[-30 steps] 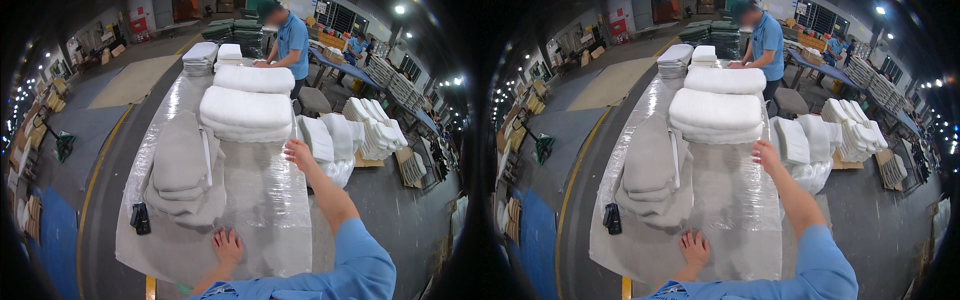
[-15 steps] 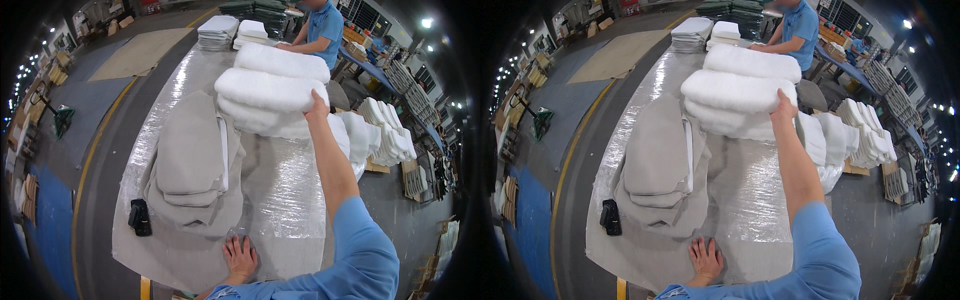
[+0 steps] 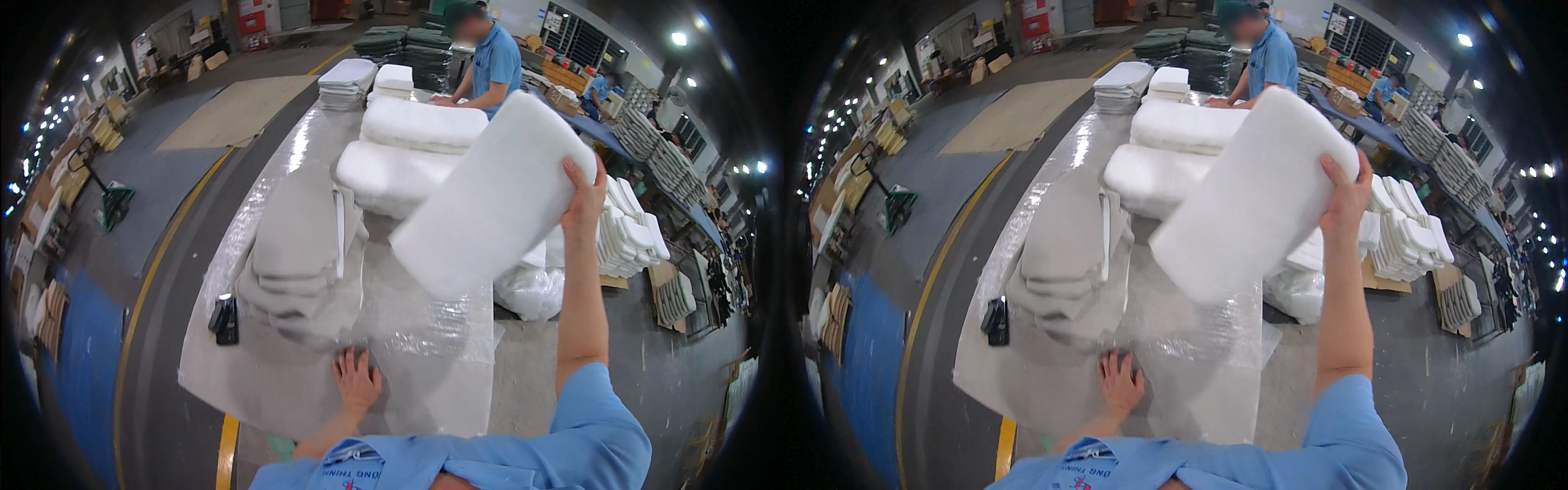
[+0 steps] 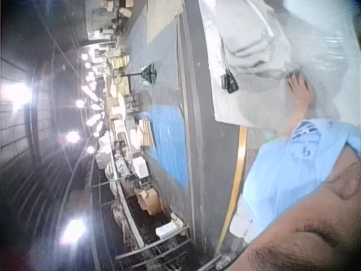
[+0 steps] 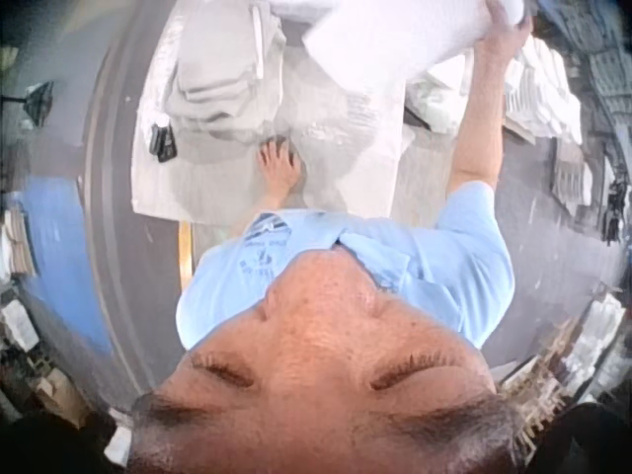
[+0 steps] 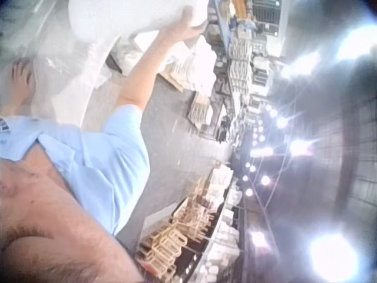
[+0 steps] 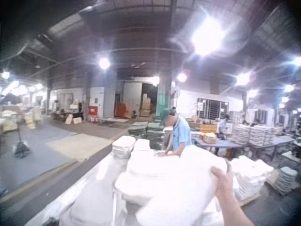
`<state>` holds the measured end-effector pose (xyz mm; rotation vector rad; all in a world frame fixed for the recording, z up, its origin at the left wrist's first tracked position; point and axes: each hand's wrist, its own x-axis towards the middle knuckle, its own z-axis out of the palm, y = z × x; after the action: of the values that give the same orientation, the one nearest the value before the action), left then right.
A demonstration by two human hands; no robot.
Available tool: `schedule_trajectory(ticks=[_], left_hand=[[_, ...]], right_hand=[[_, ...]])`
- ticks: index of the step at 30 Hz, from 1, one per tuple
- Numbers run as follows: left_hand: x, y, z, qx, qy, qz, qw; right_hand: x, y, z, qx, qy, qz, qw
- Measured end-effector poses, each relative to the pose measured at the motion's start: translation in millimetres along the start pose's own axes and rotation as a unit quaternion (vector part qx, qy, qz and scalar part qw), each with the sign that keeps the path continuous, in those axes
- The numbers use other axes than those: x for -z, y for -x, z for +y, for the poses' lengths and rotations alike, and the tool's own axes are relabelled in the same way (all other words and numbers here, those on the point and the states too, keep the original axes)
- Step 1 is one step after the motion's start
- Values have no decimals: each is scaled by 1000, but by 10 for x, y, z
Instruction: The person inserts white foam inserts into grey fabric covers, aligns edges, and smooths the covers over the foam. The person repeatedly handles multiple foam pieces and covers, placing finished units on a nearby stack.
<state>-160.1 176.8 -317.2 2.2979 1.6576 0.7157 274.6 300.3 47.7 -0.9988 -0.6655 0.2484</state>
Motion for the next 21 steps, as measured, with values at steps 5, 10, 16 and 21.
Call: schedule_trajectory(ticks=[5, 10, 16, 21], left_hand=[[326, -108, -148, 70, 137, -9, 988], [1358, -165, 639, -57, 277, 4, 959], [1834, 577, 536, 86, 333, -267, 900], [1446, 1388, 171, 167, 276, -186, 928]], right_hand=[[54, 865, -575, -16, 202, -370, 907], [166, 2199, -570, 4, 462, -631, 623], [210, 3718, -266, 49, 294, -765, 570], [874, 3310, -131, 36, 195, -810, 552]])
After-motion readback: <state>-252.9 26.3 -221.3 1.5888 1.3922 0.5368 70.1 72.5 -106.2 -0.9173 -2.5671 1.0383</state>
